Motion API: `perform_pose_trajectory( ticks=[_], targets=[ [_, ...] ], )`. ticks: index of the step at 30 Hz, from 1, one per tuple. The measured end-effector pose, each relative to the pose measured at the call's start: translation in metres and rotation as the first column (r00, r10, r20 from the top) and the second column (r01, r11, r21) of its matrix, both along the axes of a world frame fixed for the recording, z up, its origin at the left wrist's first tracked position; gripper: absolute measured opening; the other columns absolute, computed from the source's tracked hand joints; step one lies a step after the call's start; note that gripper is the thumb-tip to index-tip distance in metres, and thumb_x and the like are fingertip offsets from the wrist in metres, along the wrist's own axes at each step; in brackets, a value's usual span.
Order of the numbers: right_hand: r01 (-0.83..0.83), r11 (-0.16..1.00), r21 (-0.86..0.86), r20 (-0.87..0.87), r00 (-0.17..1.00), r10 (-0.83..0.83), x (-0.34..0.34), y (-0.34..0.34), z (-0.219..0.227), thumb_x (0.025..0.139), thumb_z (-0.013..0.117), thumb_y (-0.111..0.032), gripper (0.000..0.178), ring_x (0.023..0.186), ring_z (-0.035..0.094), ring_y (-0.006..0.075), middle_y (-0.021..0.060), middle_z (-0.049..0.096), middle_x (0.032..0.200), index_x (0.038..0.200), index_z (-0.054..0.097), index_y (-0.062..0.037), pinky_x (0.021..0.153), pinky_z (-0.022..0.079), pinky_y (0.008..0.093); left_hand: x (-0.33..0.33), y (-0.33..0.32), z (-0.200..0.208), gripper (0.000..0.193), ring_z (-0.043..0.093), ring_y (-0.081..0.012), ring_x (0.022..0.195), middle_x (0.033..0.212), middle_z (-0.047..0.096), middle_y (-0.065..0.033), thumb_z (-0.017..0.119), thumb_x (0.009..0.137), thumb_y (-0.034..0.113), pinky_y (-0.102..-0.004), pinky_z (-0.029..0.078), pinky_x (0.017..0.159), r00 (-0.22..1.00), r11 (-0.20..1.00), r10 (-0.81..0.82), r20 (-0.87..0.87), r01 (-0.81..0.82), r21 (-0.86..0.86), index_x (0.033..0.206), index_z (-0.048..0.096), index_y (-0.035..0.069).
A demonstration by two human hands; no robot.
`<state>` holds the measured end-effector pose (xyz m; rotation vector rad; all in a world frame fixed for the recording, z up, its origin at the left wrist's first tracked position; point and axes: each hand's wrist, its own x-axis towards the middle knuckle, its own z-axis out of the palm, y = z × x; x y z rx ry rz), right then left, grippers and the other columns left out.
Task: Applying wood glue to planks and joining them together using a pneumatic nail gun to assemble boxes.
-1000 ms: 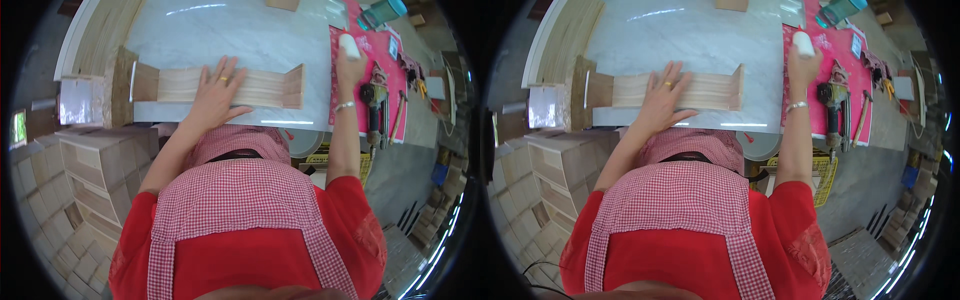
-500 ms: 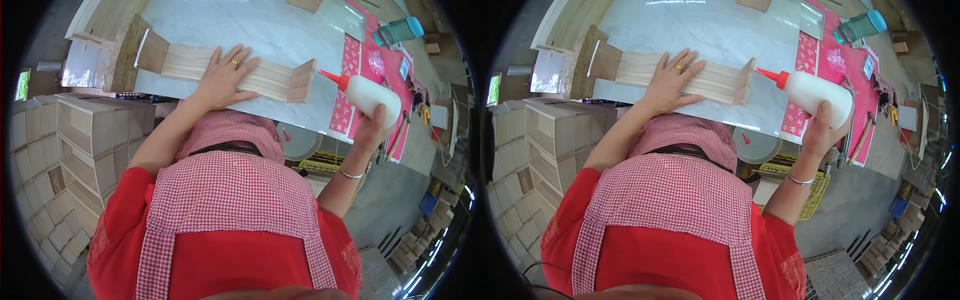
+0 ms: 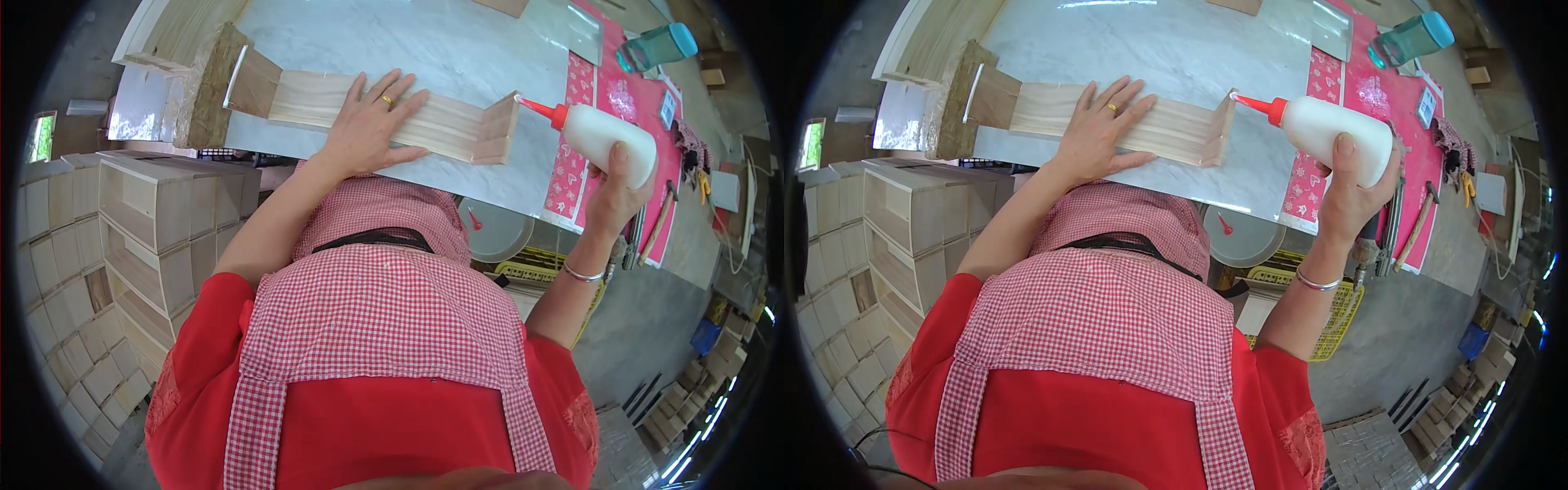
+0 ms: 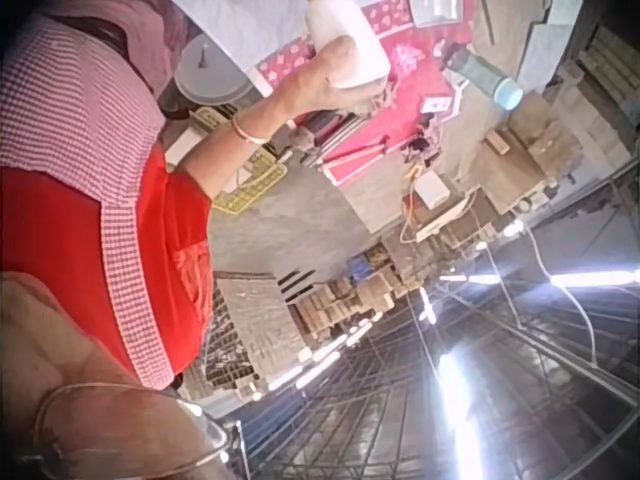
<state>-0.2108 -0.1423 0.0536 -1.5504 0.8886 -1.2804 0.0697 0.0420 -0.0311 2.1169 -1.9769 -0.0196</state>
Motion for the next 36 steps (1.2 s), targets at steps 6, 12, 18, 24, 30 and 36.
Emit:
perform_pose_trajectory(
  ticks=[6,12,18,24,30,36],
  targets=[
    [-0.027,0.997,-0.068,-0.077,0.997,0.022,-0.02,0.004,0.002,0.085,0.076,-0.02,0.052,0.095,0.061,0.0172,0.0087,0.061,0.107,0.124,0.052,0.0032,0.081,0.052,0.0297,-0.001,0.001,-0.001,0.08,0.029,-0.029,0.146,0.155,0.036,-0.0096,0.062,0.084,0.063,-0.0594,0.02,0.118,1.0,1.0,-0.002,-0.004,0.002,-0.005,0.148,0.042,0.019],
    [-0.092,0.992,-0.082,-0.094,0.992,0.084,-0.034,0.018,0.009,0.085,0.074,-0.021,0.055,0.101,0.06,0.0201,0.0107,0.06,0.112,0.128,0.051,0.0045,0.092,0.048,0.0323,0.0,-0.003,-0.001,0.079,0.029,-0.0294,0.146,0.155,0.037,-0.0098,0.062,0.084,0.062,-0.0593,0.02,0.118,1.0,1.0,-0.007,-0.002,0.007,-0.03,0.147,0.043,0.018],
    [-0.052,0.999,0.003,0.163,0.985,0.051,-0.035,0.026,0.002,0.087,0.071,-0.025,0.056,0.104,0.059,0.0224,0.0137,0.058,0.119,0.129,0.05,0.0052,0.092,0.049,0.0354,0.002,-0.005,0.004,0.08,0.029,-0.0303,0.146,0.154,0.037,-0.011,0.065,0.083,0.06,-0.0594,0.02,0.117,1.0,0.999,-0.016,-0.021,0.015,-0.044,0.147,0.044,0.017],
    [0.2,0.964,-0.175,0.064,0.979,-0.191,0.0,-0.033,-0.039,0.083,0.079,-0.022,0.058,0.101,0.059,0.026,0.0165,0.059,0.117,0.125,0.051,0.0059,0.09,0.05,0.0393,-0.003,0.003,0.004,0.081,0.029,-0.0329,0.146,0.154,0.037,-0.0141,0.069,0.081,0.054,-0.0613,0.019,0.116,0.994,0.999,0.049,-0.103,-0.049,-0.002,0.146,0.045,0.013],
    [0.521,0.716,-0.465,-0.445,0.562,-0.697,-0.008,-0.145,-0.104,0.069,0.092,-0.036,0.076,0.091,0.059,0.0291,0.0198,0.058,0.105,0.114,0.05,0.0087,0.081,0.053,0.0426,-0.024,-0.01,0.008,0.076,0.033,-0.035,0.143,0.151,0.039,-0.0165,0.073,0.08,0.046,-0.0627,0.026,0.112,0.972,0.987,-0.132,-0.196,0.11,-0.119,0.141,0.048,0.009],
    [0.413,0.835,-0.364,-0.481,0.684,-0.549,0.03,-0.15,-0.111,0.079,0.082,-0.045,0.069,0.091,0.059,0.0309,0.0193,0.058,0.106,0.11,0.05,0.0076,0.08,0.051,0.0415,0.083,0.021,0.118,0.056,0.054,-0.035,0.122,0.132,0.057,-0.0149,0.077,0.079,0.034,-0.0518,0.042,0.104,0.97,0.824,0.243,0.013,-0.199,-0.53,0.126,0.06,0.01]
  ],
)
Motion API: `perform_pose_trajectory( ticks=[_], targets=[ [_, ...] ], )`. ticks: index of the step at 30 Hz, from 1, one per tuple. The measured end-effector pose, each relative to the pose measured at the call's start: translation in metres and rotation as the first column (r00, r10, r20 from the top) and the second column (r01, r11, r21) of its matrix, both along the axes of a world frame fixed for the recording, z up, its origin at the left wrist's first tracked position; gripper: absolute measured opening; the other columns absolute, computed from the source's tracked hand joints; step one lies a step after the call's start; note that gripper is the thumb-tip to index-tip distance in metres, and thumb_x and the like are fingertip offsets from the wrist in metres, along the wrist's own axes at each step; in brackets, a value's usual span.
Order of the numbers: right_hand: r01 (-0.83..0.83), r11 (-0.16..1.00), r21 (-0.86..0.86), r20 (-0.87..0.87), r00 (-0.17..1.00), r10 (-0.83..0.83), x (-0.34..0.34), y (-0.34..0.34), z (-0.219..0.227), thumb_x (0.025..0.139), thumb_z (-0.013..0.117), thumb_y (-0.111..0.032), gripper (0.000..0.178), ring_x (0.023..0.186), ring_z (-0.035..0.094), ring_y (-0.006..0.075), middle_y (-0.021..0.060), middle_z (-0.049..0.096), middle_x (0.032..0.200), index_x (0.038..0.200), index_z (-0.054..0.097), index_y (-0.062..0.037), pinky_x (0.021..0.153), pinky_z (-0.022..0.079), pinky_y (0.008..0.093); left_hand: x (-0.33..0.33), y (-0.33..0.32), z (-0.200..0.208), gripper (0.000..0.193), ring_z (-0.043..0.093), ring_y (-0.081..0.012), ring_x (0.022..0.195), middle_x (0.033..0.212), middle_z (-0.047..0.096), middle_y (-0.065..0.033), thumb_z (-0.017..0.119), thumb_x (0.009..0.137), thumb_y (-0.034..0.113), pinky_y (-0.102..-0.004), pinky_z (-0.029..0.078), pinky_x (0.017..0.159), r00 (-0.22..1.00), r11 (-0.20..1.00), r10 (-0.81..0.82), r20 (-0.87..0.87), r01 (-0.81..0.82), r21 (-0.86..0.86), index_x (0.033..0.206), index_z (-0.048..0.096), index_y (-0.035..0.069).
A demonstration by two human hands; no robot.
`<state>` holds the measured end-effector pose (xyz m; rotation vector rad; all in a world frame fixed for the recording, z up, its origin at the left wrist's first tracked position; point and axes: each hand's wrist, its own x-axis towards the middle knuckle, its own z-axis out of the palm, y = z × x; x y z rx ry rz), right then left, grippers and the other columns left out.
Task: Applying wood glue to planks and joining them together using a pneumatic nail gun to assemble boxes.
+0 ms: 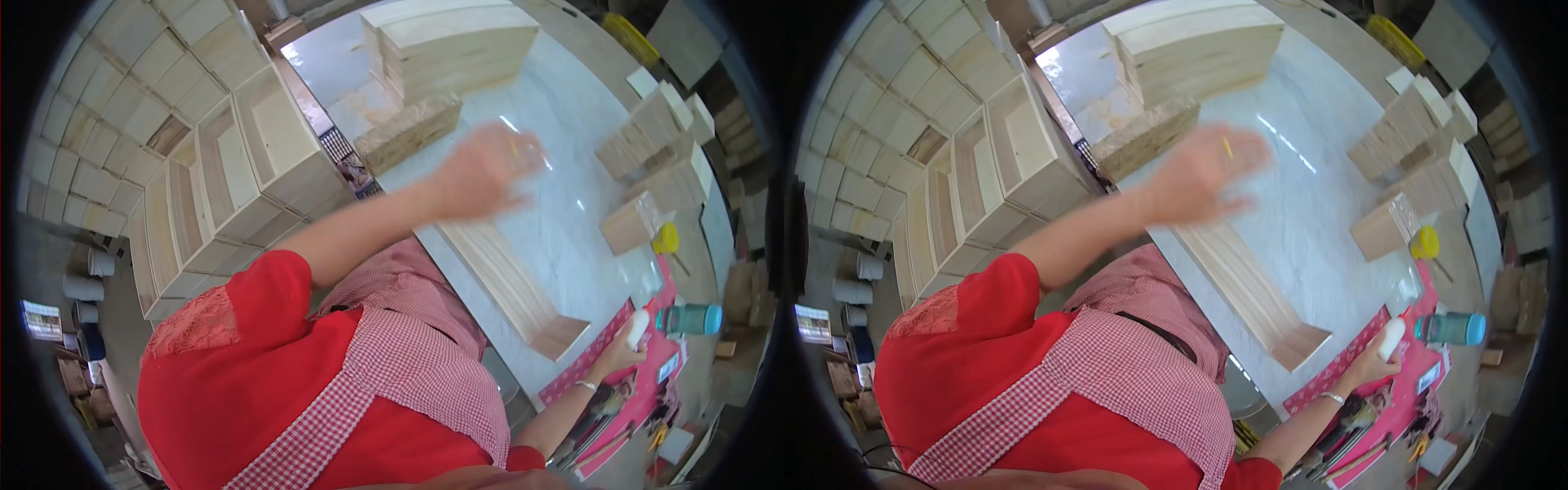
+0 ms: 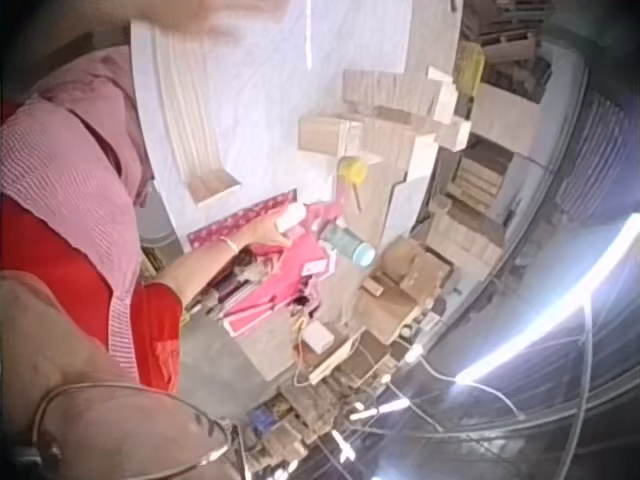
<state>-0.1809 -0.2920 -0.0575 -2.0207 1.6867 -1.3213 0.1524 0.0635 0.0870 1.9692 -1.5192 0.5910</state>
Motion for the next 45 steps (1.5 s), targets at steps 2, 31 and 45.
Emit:
perform_pose_trajectory(
  ticks=[2,31,45],
  targets=[
    [-0.075,0.995,0.066,0.0,0.997,0.075,0.001,0.005,0.006,0.081,0.08,-0.046,0.065,0.092,0.059,0.0309,0.0186,0.059,0.103,0.108,0.051,0.0066,0.08,0.051,0.0418,0.073,0.011,0.028,0.054,0.058,-0.0365,0.112,0.124,0.061,-0.0169,0.074,0.082,0.037,-0.0459,0.048,0.097,0.951,0.951,0.308,0.011,-0.307,-0.044,0.125,0.06,0.008],
    [-0.746,0.666,-0.004,0.49,0.579,0.652,0.081,0.119,0.157,0.102,0.055,-0.015,0.03,0.104,0.065,0.0186,0.0142,0.066,0.116,0.123,0.06,0.0068,0.089,0.051,0.0306,0.115,0.005,0.106,0.031,0.06,-0.0081,0.097,0.107,0.069,0.0,0.06,0.095,0.018,-0.0246,0.047,0.088,0.608,0.894,0.005,-0.794,0.352,0.276,0.121,0.068,0.001],
    [-0.826,0.564,0.01,0.812,0.336,0.477,0.076,0.206,0.149,0.104,0.051,-0.019,0.031,0.078,0.071,0.0164,0.0122,0.07,0.092,0.116,0.06,0.0084,0.069,0.056,0.0239,-0.074,-0.075,0.063,0.086,0.049,-0.0351,0.125,0.138,0.052,-0.016,0.08,0.071,0.051,-0.0479,0.035,0.108,0.893,0.903,-0.428,0.141,0.416,0.103,0.141,0.05,0.01]
  ],
)
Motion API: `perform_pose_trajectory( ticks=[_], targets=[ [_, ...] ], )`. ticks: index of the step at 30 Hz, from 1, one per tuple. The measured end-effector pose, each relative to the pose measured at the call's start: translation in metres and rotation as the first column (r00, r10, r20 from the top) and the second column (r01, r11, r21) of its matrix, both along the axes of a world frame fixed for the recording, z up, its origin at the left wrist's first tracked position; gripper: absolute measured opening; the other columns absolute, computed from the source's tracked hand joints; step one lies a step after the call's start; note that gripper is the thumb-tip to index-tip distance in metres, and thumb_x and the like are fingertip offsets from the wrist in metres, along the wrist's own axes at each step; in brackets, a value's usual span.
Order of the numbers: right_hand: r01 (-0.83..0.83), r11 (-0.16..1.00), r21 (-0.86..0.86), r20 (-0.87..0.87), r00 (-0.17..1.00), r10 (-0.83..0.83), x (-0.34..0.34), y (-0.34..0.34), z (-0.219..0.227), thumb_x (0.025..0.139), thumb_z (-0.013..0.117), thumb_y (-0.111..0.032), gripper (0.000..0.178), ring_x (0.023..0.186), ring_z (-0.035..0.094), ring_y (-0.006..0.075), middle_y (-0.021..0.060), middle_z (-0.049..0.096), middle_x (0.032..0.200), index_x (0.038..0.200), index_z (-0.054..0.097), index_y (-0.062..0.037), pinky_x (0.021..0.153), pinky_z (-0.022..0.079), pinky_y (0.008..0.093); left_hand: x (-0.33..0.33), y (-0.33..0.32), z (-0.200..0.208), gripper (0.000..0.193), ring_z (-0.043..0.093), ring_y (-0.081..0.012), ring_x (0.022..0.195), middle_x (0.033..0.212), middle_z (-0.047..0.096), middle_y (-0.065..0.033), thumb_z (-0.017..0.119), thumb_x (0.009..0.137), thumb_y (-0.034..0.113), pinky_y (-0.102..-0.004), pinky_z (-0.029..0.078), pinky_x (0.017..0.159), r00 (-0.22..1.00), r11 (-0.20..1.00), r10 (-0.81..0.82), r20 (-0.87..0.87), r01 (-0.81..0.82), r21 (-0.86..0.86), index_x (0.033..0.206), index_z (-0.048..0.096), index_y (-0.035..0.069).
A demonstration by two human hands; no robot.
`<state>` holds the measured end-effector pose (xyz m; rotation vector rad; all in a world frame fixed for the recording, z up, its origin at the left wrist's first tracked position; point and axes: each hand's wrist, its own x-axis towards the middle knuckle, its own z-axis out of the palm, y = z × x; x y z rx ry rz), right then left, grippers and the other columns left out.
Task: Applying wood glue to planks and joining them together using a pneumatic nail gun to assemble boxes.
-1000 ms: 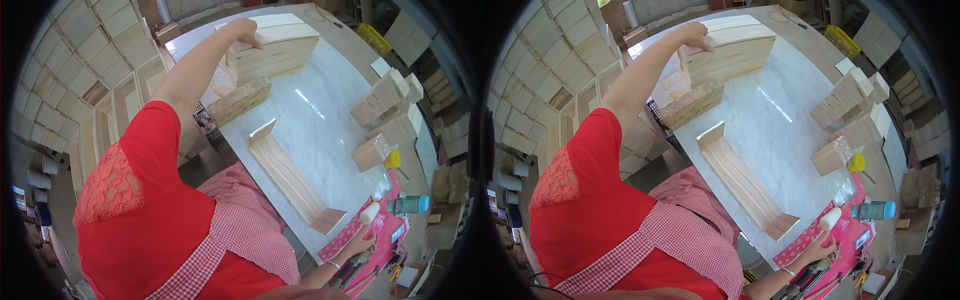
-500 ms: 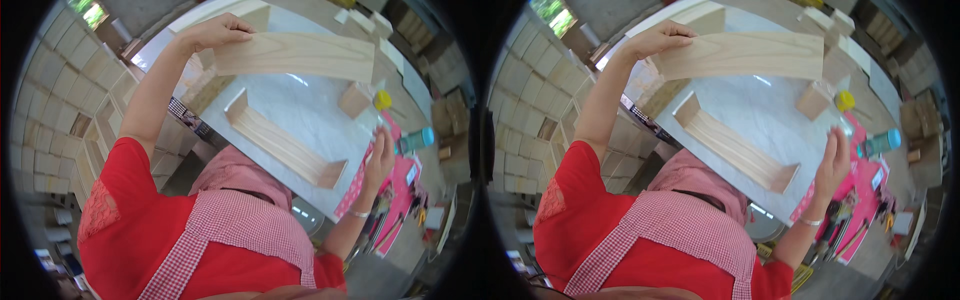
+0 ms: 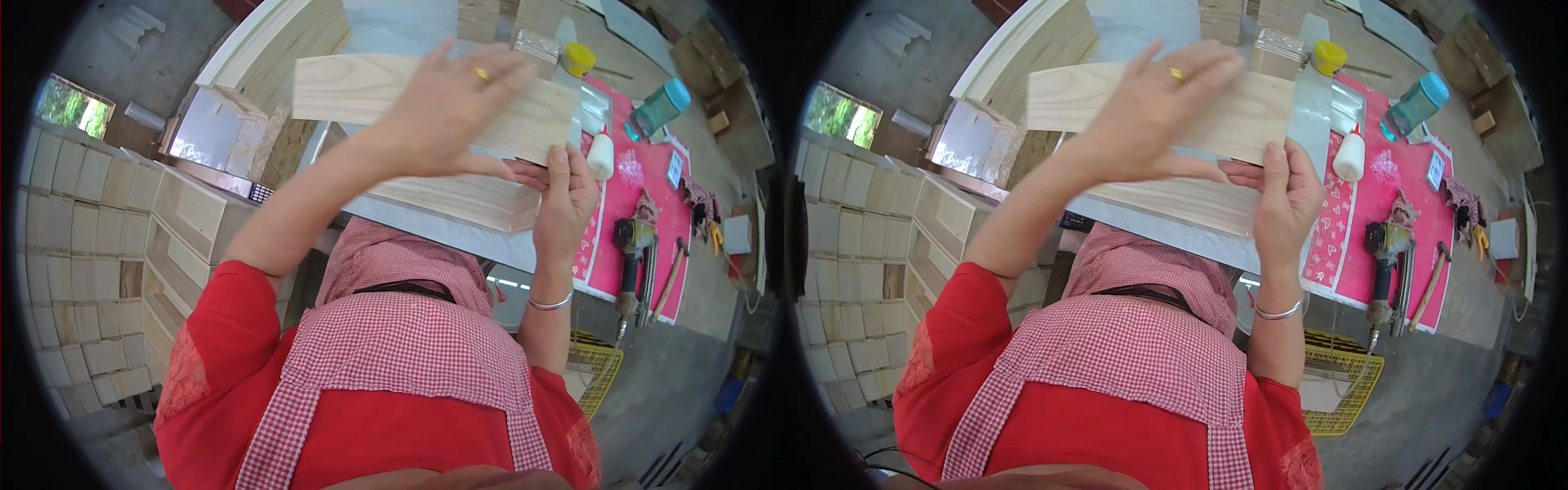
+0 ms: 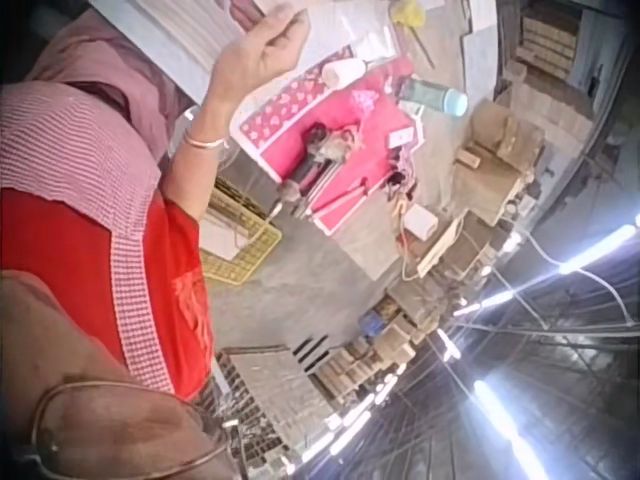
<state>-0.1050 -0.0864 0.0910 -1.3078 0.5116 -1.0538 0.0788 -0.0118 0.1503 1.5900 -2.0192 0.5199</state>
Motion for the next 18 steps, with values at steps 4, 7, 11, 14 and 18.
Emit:
perform_pose_trajectory(
  ticks=[4,7,11,14,18],
  targets=[
    [0.01,1.0,0.029,0.032,0.999,-0.011,-0.004,0.014,-0.002,0.105,0.049,-0.017,0.031,0.077,0.07,0.0161,0.0125,0.07,0.094,0.119,0.059,0.0083,0.068,0.056,0.0244,-0.024,-0.023,-0.007,0.084,0.053,-0.0353,0.118,0.13,0.055,-0.0165,0.081,0.068,0.049,-0.0497,0.036,0.105,0.991,0.995,-0.088,-0.099,0.091,0.031,0.136,0.053,0.009],
    [-0.037,0.996,0.077,0.032,0.999,0.035,-0.016,0.016,0.006,0.106,0.047,-0.017,0.031,0.072,0.067,0.0126,0.011,0.07,0.091,0.118,0.059,0.009,0.067,0.053,0.0221,-0.027,-0.024,-0.008,0.083,0.055,-0.0352,0.114,0.124,0.056,-0.0167,0.083,0.065,0.045,-0.0486,0.039,0.102,0.986,0.99,-0.083,-0.143,0.098,0.098,0.133,0.055,0.008],
    [-0.183,0.983,0.028,-0.083,0.979,0.185,-0.053,-0.006,-0.005,0.098,0.06,-0.012,0.036,0.079,0.064,0.0127,0.0112,0.069,0.107,0.129,0.055,0.0052,0.068,0.052,0.0248,-0.021,-0.021,-0.009,0.084,0.058,-0.0346,0.108,0.119,0.059,-0.0165,0.084,0.06,0.047,-0.0468,0.043,0.092,0.982,0.984,-0.043,-0.181,0.072,0.16,0.129,0.058,0.006],
    [-0.124,0.936,-0.33,-0.407,0.913,-0.023,-0.091,-0.038,-0.038,0.081,0.077,-0.013,0.071,0.085,0.06,0.0147,0.0114,0.06,0.13,0.143,0.046,-0.0011,0.07,0.053,0.0278,-0.013,-0.018,-0.011,0.085,0.059,-0.0341,0.105,0.117,0.059,-0.0163,0.084,0.057,0.048,-0.0452,0.044,0.088,0.977,0.968,-0.024,-0.213,0.076,0.24,0.127,0.059,0.005],
    [-0.288,0.944,-0.163,-0.56,0.815,0.152,-0.084,-0.04,-0.072,0.064,0.085,-0.013,0.099,0.09,0.059,0.0161,0.0101,0.054,0.138,0.151,0.037,-0.0075,0.071,0.052,0.0291,-0.012,-0.016,-0.02,0.085,0.059,-0.0335,0.105,0.116,0.059,-0.0157,0.085,0.056,0.047,-0.0431,0.044,0.087,0.966,0.927,-0.006,-0.259,0.103,0.362,0.125,0.059,0.005]
  ],
)
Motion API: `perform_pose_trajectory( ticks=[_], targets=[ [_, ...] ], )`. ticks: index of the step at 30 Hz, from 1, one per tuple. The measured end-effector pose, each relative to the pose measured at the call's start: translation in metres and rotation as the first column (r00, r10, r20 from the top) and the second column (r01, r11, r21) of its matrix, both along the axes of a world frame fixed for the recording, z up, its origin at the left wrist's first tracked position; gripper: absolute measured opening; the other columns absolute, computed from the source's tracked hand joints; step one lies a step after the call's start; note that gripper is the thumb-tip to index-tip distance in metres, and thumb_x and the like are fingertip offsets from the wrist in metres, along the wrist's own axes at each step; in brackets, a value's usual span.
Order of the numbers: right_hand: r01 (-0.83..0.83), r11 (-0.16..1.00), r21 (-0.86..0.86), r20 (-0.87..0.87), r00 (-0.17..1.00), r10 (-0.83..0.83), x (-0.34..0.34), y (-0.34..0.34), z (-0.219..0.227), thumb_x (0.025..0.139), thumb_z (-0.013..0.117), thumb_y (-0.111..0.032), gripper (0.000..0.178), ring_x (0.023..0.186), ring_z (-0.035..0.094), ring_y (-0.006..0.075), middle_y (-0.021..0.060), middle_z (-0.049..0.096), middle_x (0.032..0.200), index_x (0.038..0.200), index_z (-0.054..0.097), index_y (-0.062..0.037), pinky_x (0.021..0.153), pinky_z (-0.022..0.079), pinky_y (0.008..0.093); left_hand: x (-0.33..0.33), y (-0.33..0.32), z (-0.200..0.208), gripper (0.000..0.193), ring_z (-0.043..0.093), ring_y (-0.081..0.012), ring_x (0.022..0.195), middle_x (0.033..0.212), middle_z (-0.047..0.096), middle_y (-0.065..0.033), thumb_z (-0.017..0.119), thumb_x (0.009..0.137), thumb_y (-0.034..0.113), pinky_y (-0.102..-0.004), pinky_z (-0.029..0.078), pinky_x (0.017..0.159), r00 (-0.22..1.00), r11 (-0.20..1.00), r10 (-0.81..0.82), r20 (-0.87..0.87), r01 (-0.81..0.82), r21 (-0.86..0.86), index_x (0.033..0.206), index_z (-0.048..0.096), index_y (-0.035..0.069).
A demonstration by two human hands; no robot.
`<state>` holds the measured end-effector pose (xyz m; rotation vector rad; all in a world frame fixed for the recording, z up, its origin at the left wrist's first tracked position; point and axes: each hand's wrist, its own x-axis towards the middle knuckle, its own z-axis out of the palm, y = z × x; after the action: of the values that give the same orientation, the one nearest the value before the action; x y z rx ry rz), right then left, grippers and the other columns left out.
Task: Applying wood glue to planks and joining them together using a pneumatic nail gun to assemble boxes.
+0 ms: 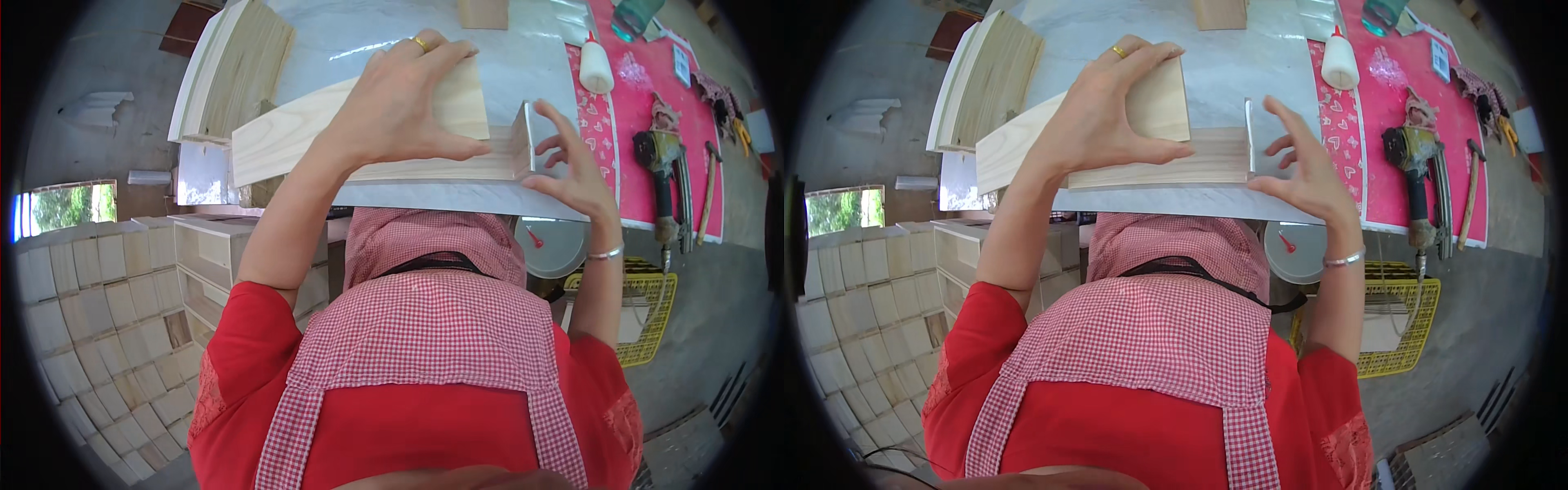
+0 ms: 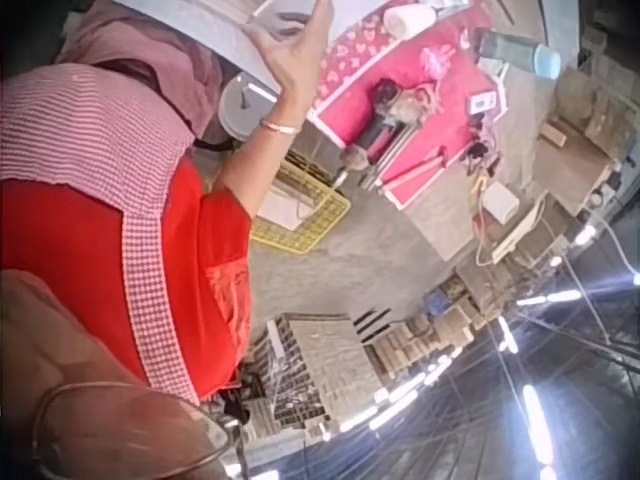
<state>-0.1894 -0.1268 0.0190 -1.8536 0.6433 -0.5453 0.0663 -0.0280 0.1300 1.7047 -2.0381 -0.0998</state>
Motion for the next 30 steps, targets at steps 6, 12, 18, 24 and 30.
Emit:
perform_pose_trajectory(
  ticks=[6,12,18,24,30],
  targets=[
    [-0.046,0.998,0.034,-0.006,0.999,0.046,0.031,0.014,-0.014,0.062,0.088,-0.015,0.101,0.085,0.06,0.0191,0.0094,0.052,0.137,0.149,0.038,-0.0094,0.07,0.053,0.0298,-0.012,0.005,-0.019,0.083,0.058,-0.0322,0.102,0.114,0.059,-0.0139,0.085,0.054,0.045,-0.0432,0.043,0.086,0.999,1.0,-0.027,0.034,0.027,0.015,0.122,0.059,0.005],
    [-0.054,0.998,0.02,0.034,0.998,0.053,0.045,0.018,-0.015,0.063,0.087,-0.02,0.098,0.08,0.06,0.0206,0.0101,0.054,0.132,0.148,0.04,-0.0093,0.069,0.053,0.03,-0.017,0.003,-0.036,0.084,0.057,-0.0314,0.102,0.113,0.059,-0.0132,0.085,0.051,0.044,-0.0442,0.041,0.086,0.999,0.999,-0.021,0.033,0.02,0.028,0.122,0.06,0.006],
    [-0.049,0.999,0.009,0.053,0.997,0.049,0.046,0.018,-0.017,0.063,0.087,-0.023,0.097,0.079,0.06,0.0208,0.0102,0.055,0.13,0.147,0.04,-0.009,0.068,0.053,0.0303,-0.021,-0.001,-0.037,0.088,0.055,-0.0318,0.107,0.116,0.057,-0.0123,0.086,0.052,0.042,-0.0415,0.039,0.089,1.0,0.992,-0.027,0.005,0.026,0.121,0.126,0.057,0.004],
    [-0.058,0.998,0.015,0.043,0.997,0.058,0.045,0.018,-0.014,0.064,0.087,-0.023,0.096,0.079,0.06,0.0214,0.0103,0.056,0.129,0.147,0.04,-0.0087,0.069,0.054,0.0312,-0.023,-0.006,-0.039,0.088,0.055,-0.0315,0.107,0.116,0.057,-0.0122,0.086,0.052,0.042,-0.0415,0.04,0.09,0.999,0.99,-0.04,-0.007,0.041,0.137,0.126,0.057,0.004],
    [-0.056,0.998,0.002,0.05,0.997,0.056,0.045,0.018,-0.015,0.065,0.086,-0.023,0.095,0.079,0.06,0.0224,0.0109,0.056,0.128,0.147,0.04,-0.0087,0.071,0.054,0.0324,-0.023,-0.006,-0.042,0.088,0.056,-0.0313,0.108,0.116,0.057,-0.0125,0.087,0.052,0.041,-0.0415,0.04,0.09,1.0,0.988,-0.028,-0.012,0.03,0.151,0.126,0.057,0.004]
  ],
)
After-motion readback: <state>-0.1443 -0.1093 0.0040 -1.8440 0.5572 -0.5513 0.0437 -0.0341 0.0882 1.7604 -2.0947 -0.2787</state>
